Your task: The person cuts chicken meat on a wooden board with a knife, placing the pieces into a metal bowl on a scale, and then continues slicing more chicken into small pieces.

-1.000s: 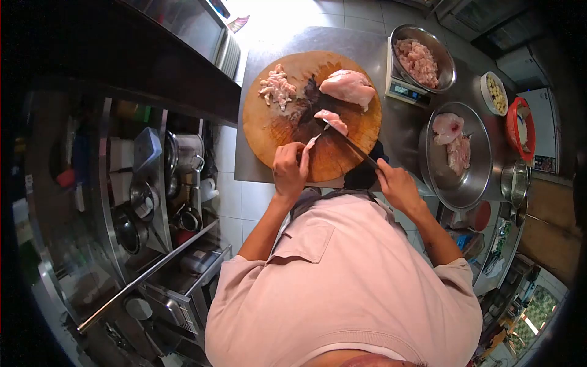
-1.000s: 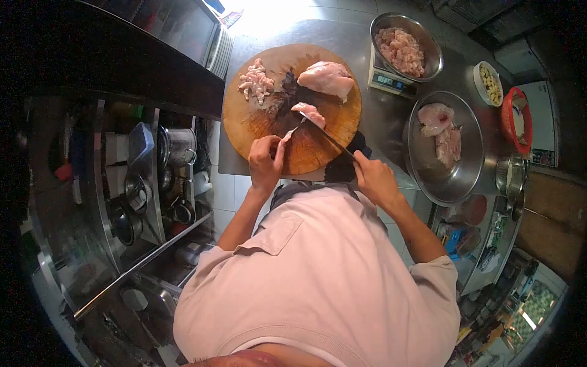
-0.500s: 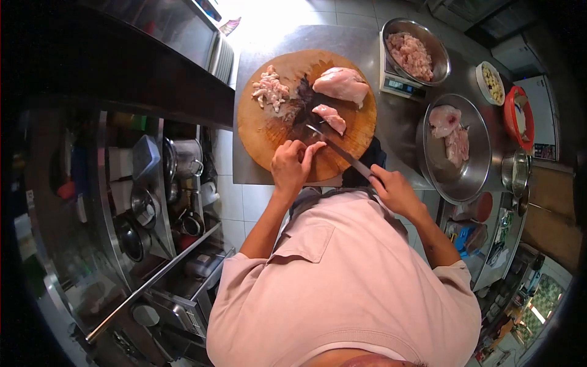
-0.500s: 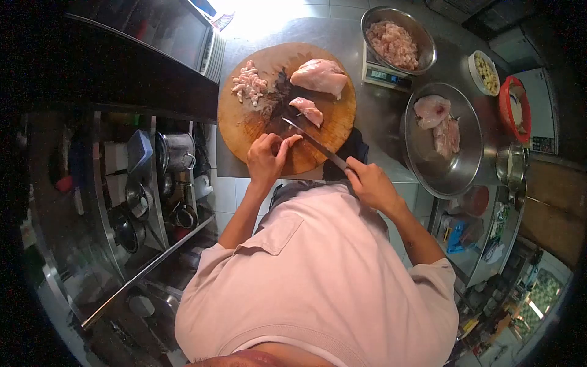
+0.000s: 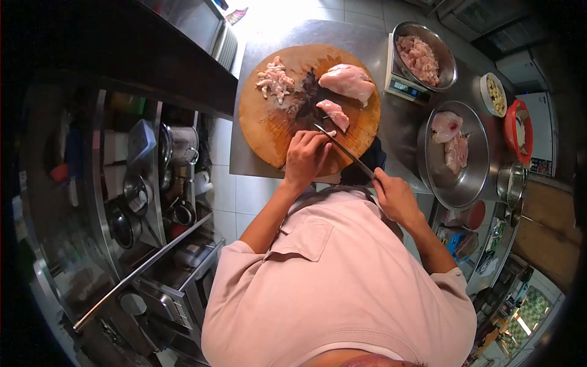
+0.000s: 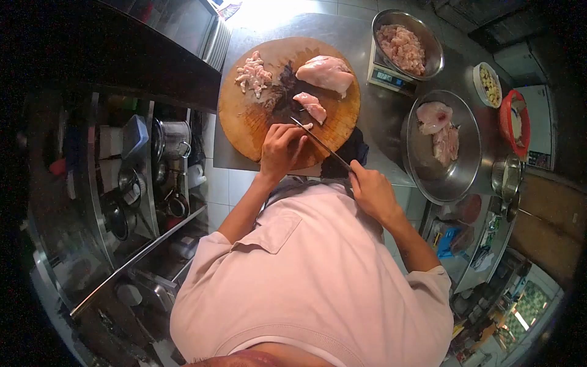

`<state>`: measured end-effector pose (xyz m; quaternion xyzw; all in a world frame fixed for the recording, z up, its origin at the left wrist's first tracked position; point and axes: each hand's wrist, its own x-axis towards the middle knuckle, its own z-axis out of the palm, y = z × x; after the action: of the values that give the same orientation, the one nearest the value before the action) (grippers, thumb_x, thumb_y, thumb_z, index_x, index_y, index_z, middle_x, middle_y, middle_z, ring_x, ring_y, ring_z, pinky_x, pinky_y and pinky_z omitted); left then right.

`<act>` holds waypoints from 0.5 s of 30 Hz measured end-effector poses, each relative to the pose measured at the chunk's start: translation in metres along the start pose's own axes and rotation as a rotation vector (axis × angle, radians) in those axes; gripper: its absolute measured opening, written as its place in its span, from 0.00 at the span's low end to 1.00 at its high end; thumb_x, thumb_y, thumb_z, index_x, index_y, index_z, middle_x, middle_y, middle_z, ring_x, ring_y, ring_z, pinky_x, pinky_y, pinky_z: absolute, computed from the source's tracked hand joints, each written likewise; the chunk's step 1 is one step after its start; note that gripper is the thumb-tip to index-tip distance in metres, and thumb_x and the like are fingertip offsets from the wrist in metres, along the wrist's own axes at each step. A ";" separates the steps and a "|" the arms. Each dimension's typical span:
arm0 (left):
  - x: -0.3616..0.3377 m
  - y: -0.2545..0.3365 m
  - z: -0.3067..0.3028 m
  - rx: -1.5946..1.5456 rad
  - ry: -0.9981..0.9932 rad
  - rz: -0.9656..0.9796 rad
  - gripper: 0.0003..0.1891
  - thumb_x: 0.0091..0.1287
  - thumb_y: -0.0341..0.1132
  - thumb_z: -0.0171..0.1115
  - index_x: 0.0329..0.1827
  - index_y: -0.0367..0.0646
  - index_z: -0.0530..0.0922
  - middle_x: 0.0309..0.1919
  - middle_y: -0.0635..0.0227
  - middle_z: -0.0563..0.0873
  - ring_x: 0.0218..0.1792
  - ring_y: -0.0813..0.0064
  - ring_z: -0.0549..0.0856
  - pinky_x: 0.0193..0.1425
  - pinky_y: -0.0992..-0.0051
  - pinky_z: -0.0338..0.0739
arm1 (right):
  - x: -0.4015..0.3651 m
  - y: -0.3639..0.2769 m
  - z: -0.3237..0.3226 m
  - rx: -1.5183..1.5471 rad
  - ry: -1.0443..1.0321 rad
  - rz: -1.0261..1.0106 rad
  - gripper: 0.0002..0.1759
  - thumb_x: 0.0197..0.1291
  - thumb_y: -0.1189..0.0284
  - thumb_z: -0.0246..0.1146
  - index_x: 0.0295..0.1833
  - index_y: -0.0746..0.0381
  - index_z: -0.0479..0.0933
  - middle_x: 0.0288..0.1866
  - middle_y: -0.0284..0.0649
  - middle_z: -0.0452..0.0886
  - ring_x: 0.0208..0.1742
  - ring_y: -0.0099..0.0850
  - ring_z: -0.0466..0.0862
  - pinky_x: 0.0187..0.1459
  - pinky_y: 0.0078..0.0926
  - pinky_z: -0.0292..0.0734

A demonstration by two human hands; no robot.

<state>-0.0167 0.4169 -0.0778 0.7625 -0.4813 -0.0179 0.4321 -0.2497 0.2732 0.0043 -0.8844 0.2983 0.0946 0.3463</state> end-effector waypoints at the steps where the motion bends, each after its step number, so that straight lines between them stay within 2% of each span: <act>1: 0.000 -0.002 0.002 0.000 0.004 -0.005 0.09 0.68 0.28 0.76 0.50 0.41 0.90 0.48 0.62 0.92 0.53 0.57 0.87 0.60 0.60 0.83 | -0.002 -0.005 -0.005 -0.056 -0.001 0.008 0.08 0.81 0.67 0.59 0.53 0.60 0.73 0.36 0.62 0.87 0.42 0.69 0.87 0.44 0.69 0.78; 5: 0.001 -0.007 0.006 0.045 -0.041 0.052 0.10 0.67 0.27 0.75 0.50 0.41 0.90 0.47 0.65 0.92 0.51 0.58 0.87 0.59 0.59 0.84 | -0.007 -0.015 -0.018 -0.205 -0.048 0.035 0.08 0.80 0.67 0.59 0.55 0.60 0.73 0.35 0.61 0.88 0.41 0.68 0.88 0.43 0.70 0.80; 11: -0.006 -0.017 0.013 0.010 -0.030 0.094 0.09 0.65 0.27 0.74 0.48 0.41 0.89 0.47 0.65 0.92 0.51 0.58 0.87 0.59 0.60 0.83 | 0.027 0.002 0.031 -0.165 -0.011 0.000 0.10 0.82 0.66 0.57 0.60 0.58 0.72 0.35 0.62 0.87 0.40 0.69 0.88 0.43 0.71 0.80; 15: -0.005 -0.015 0.004 0.067 -0.059 0.085 0.09 0.65 0.28 0.74 0.48 0.40 0.88 0.47 0.64 0.91 0.51 0.57 0.87 0.57 0.61 0.83 | 0.031 0.003 0.027 -0.157 -0.012 -0.018 0.10 0.83 0.65 0.56 0.59 0.59 0.71 0.35 0.61 0.87 0.40 0.69 0.88 0.43 0.71 0.80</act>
<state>-0.0103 0.4202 -0.0922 0.7543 -0.5262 -0.0058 0.3925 -0.2256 0.2748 -0.0287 -0.9110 0.2797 0.1196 0.2783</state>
